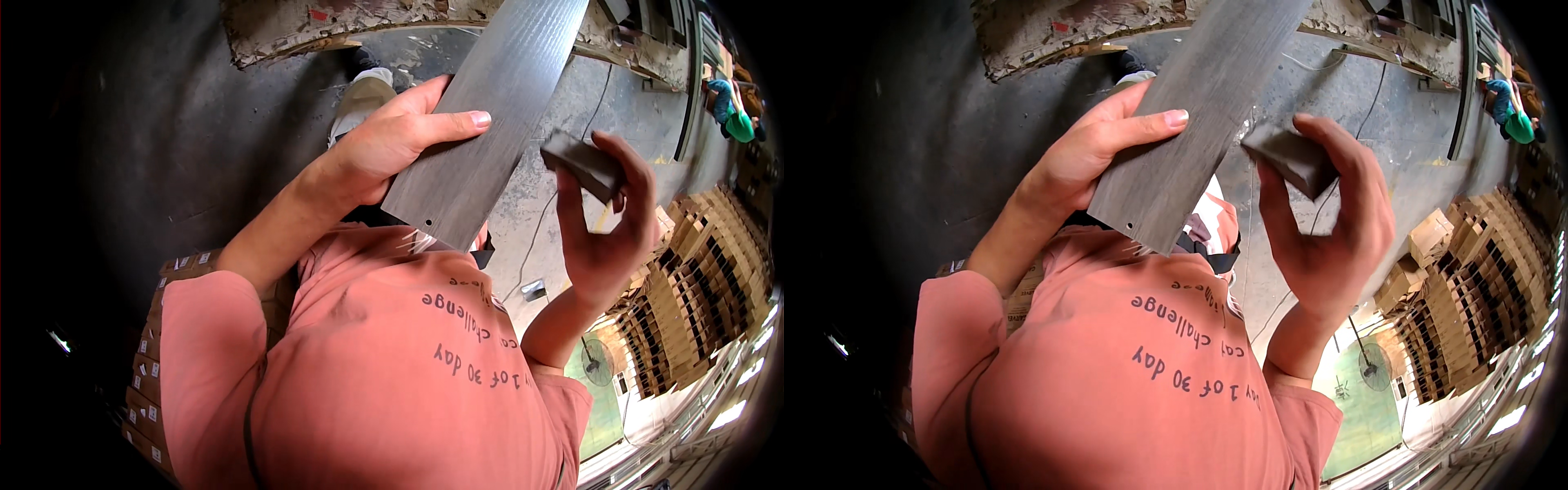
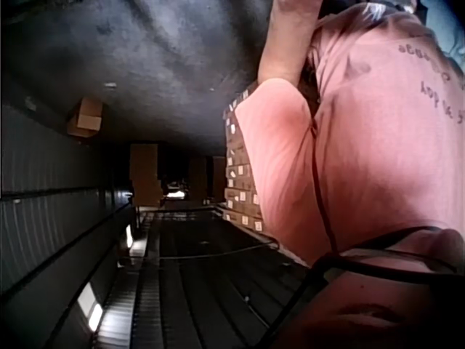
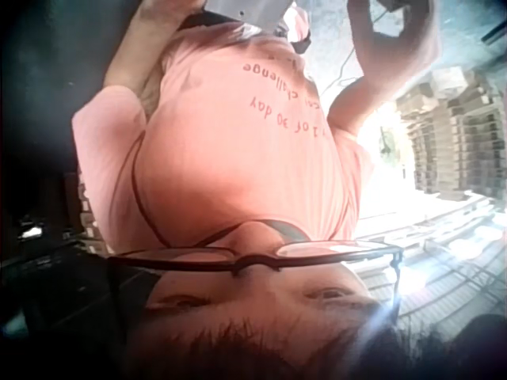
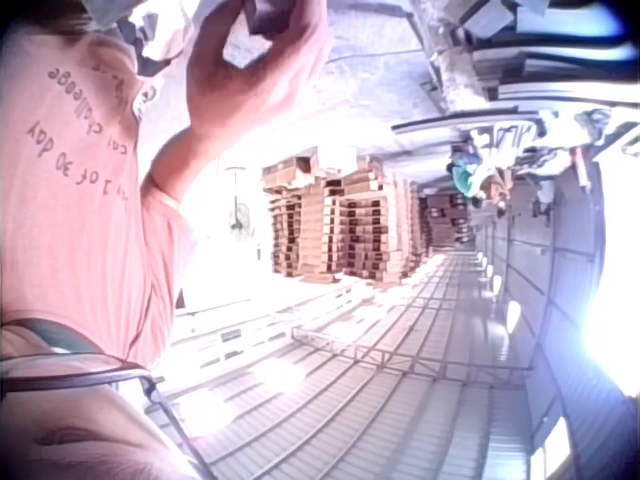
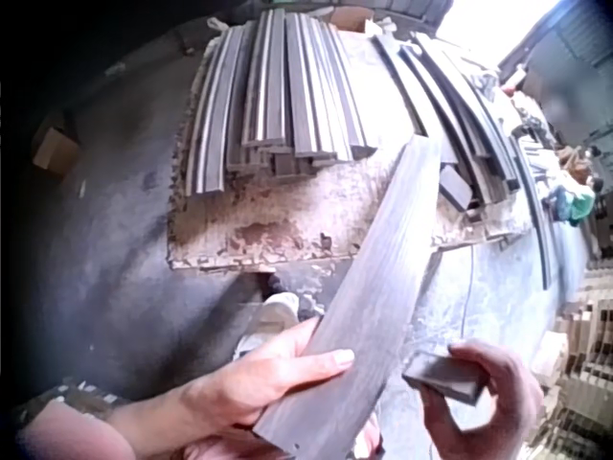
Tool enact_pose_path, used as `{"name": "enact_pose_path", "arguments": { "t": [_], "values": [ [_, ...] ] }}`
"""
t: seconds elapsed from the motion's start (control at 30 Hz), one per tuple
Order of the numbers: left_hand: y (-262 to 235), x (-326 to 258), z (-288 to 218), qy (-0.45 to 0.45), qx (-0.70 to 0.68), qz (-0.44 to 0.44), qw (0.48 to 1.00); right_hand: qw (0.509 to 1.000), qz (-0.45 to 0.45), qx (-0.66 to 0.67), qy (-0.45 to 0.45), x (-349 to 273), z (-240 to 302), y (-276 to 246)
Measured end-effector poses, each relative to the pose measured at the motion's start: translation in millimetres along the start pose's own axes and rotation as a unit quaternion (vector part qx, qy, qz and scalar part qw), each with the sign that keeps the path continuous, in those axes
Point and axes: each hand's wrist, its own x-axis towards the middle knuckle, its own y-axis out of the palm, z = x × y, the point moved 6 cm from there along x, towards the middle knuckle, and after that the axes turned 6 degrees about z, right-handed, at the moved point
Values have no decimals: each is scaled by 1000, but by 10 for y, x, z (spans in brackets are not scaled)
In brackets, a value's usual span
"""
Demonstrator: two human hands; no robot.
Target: Manually sanding the edges and surfaces of long metal moldings using a sanding block.
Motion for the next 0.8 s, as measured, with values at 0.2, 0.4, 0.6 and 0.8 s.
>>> {"name": "enact_pose_path", "arguments": {
  "t": [0.2,0.4,0.6,0.8],
  "values": [
    [19,5,-33,7,-17,-7,1000,997,26,50,-47,-64,53,135],
    [-21,19,-41,11,-24,14,1000,997,-15,73,2,-69,-73,-12],
    [-16,38,-34,8,-69,36,997,998,13,58,-36,-25,41,182],
    [-54,27,-27,11,-49,42,998,998,-14,53,-16,89,41,57]
  ]
}}
